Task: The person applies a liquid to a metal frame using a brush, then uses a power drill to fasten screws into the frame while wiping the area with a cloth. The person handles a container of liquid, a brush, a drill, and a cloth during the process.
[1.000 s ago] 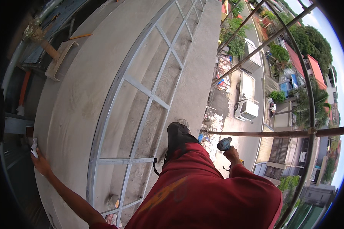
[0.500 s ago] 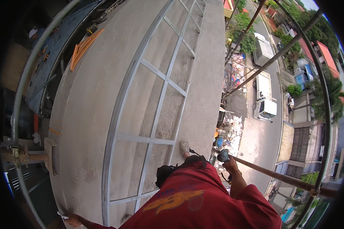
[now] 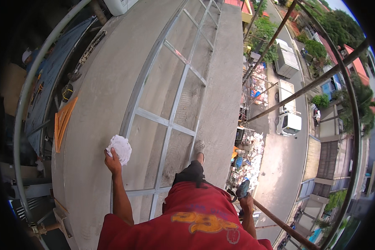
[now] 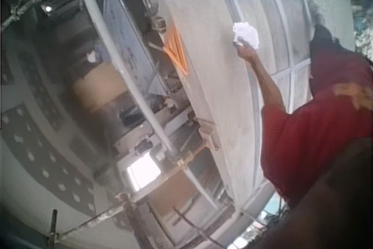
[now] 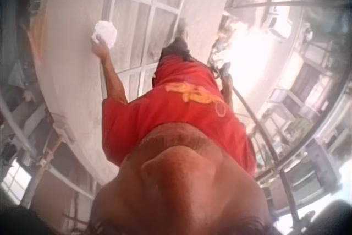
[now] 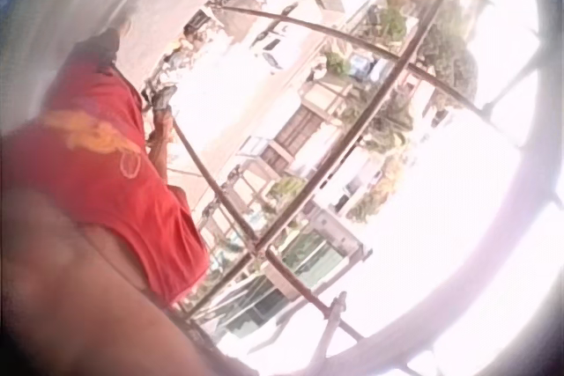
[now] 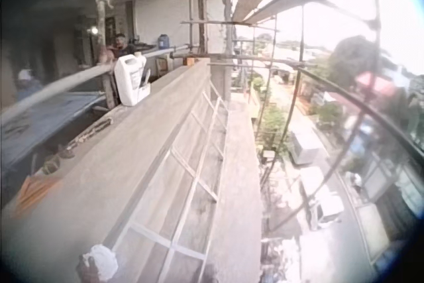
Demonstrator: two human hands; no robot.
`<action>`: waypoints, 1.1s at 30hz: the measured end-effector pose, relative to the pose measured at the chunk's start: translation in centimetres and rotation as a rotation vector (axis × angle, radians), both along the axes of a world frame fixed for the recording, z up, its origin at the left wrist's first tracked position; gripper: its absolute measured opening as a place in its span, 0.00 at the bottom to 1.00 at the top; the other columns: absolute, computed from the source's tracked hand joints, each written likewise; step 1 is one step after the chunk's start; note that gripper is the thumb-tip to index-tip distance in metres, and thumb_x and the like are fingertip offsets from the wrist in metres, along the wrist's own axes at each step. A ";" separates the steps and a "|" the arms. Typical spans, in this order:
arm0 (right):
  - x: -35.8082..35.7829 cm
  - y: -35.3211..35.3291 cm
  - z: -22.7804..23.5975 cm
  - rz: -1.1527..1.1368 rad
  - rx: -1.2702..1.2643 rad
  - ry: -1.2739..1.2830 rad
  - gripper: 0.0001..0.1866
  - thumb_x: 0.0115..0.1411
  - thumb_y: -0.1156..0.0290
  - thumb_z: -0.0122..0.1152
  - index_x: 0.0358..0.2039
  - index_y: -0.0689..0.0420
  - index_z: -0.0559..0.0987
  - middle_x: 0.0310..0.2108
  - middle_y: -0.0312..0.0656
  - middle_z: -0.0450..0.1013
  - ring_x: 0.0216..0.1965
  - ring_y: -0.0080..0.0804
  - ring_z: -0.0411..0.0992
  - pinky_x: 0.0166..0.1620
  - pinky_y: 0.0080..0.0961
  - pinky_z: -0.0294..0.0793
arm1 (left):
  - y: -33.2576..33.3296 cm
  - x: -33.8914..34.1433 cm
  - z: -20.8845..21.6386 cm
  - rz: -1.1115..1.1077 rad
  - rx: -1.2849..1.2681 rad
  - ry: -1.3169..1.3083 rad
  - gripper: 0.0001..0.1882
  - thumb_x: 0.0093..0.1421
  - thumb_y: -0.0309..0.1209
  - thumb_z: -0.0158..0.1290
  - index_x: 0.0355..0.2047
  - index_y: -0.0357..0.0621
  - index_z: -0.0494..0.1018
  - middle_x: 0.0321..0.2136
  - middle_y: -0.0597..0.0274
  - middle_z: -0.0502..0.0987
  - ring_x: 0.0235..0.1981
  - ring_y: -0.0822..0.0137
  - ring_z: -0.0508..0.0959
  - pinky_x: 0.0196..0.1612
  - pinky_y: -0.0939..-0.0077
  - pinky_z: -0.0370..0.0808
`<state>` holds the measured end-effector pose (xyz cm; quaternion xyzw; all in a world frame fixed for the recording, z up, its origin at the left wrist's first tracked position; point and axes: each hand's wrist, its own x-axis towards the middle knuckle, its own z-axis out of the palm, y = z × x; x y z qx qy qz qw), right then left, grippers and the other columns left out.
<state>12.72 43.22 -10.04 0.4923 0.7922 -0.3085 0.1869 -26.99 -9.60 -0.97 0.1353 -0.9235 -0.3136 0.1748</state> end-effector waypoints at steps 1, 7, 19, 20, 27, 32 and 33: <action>-1.2 0.7 0.0 -0.038 -0.021 -0.013 0.24 0.50 0.59 0.62 0.40 0.67 0.77 0.35 0.62 0.77 0.41 0.58 0.76 0.43 0.46 0.74 | 0.9 -3.9 -0.2 -0.046 -0.052 0.040 0.21 0.67 0.46 0.46 0.44 0.37 0.71 0.35 0.41 0.79 0.38 0.41 0.79 0.38 0.53 0.74; -5.5 4.7 -0.8 -0.341 -0.160 -0.038 0.22 0.40 0.72 0.62 0.39 0.67 0.77 0.28 0.57 0.77 0.34 0.50 0.78 0.36 0.42 0.75 | 12.0 -25.3 3.6 -0.304 -0.251 0.098 0.15 0.66 0.40 0.50 0.45 0.42 0.72 0.34 0.47 0.79 0.36 0.45 0.79 0.37 0.56 0.74; -35.1 25.2 -3.9 -0.423 -0.047 -0.394 0.18 0.41 0.68 0.62 0.33 0.66 0.79 0.31 0.58 0.78 0.35 0.52 0.78 0.38 0.42 0.75 | 27.7 -60.5 8.0 -0.509 -0.508 0.327 0.20 0.50 0.15 0.53 0.44 0.43 0.72 0.34 0.51 0.75 0.39 0.47 0.75 0.43 0.56 0.72; -37.4 27.7 -4.3 -0.399 -0.029 -0.401 0.18 0.41 0.68 0.62 0.32 0.66 0.79 0.31 0.58 0.78 0.35 0.52 0.78 0.38 0.42 0.76 | 28.9 -62.9 8.4 -0.468 -0.529 0.342 0.20 0.49 0.15 0.53 0.44 0.42 0.72 0.35 0.51 0.75 0.41 0.47 0.74 0.44 0.56 0.71; -58.8 43.0 3.1 -0.390 -0.053 -0.018 0.08 0.46 0.69 0.57 0.23 0.62 0.75 0.18 0.47 0.71 0.18 0.38 0.72 0.23 0.37 0.71 | 32.2 -67.0 8.0 -0.173 -0.641 0.153 0.21 0.51 0.16 0.53 0.47 0.40 0.71 0.44 0.51 0.75 0.50 0.47 0.72 0.54 0.54 0.68; -74.4 54.4 3.1 -0.639 -0.412 0.444 0.06 0.48 0.73 0.56 0.27 0.58 0.70 0.13 0.35 0.62 0.11 0.27 0.62 0.15 0.25 0.62 | 33.7 -70.1 7.8 0.206 -0.500 0.074 0.15 0.62 0.30 0.52 0.48 0.38 0.72 0.44 0.48 0.77 0.48 0.47 0.75 0.52 0.57 0.70; -76.9 56.9 2.8 -0.657 -0.519 0.564 0.09 0.48 0.72 0.56 0.30 0.58 0.70 0.15 0.36 0.63 0.13 0.28 0.65 0.17 0.26 0.66 | 35.8 -71.1 7.9 0.274 -0.352 0.028 0.15 0.63 0.33 0.52 0.47 0.37 0.72 0.43 0.47 0.77 0.46 0.47 0.76 0.50 0.58 0.71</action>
